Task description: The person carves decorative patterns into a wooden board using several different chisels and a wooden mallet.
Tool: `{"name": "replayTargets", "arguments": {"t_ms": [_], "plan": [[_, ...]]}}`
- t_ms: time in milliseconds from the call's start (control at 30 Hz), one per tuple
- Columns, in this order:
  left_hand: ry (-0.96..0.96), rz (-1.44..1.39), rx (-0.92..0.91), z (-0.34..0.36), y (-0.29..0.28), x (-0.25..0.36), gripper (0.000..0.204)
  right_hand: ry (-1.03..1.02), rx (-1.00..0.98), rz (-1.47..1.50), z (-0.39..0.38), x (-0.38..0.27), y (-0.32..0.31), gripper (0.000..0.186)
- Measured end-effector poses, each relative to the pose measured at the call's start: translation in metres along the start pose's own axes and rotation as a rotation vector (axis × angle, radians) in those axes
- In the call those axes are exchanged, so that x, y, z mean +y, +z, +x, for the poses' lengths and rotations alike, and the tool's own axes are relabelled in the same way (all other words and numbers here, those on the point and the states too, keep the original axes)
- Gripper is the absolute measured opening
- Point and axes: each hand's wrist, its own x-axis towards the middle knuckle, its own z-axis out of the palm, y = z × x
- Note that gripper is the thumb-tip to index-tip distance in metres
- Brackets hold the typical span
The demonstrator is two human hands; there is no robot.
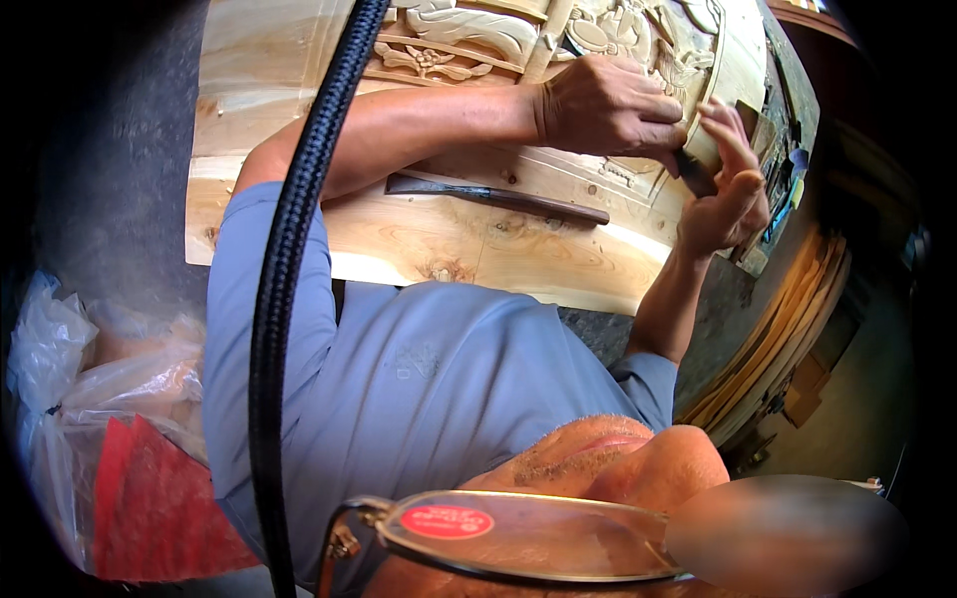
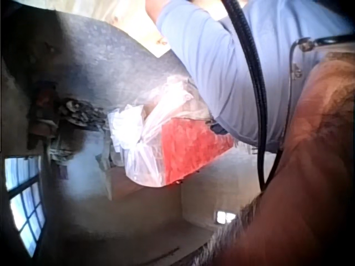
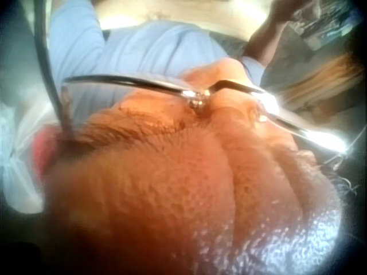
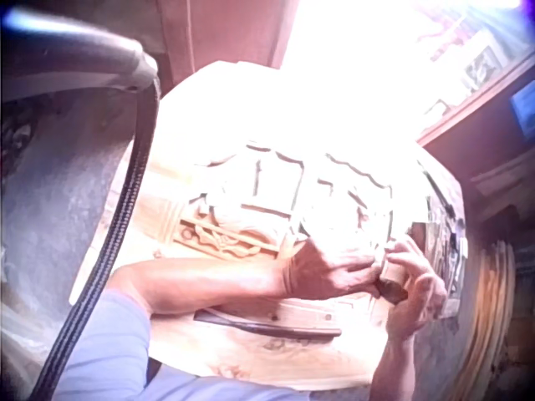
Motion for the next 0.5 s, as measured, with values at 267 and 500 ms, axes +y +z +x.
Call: {"name": "replayTargets", "arguments": {"t_ms": [267, 500], "plan": [[-0.039, -0.18, -0.092, -0.011, 0.013, 0.003, 0.03, 0.216, -0.123, -0.165, -0.03, -0.016, -0.01, 0.023], [-0.116, -0.122, -0.162, -0.01, 0.014, -0.002, 0.03, 0.239, -0.201, -0.243, -0.023, -0.008, -0.011, 0.03]]}}
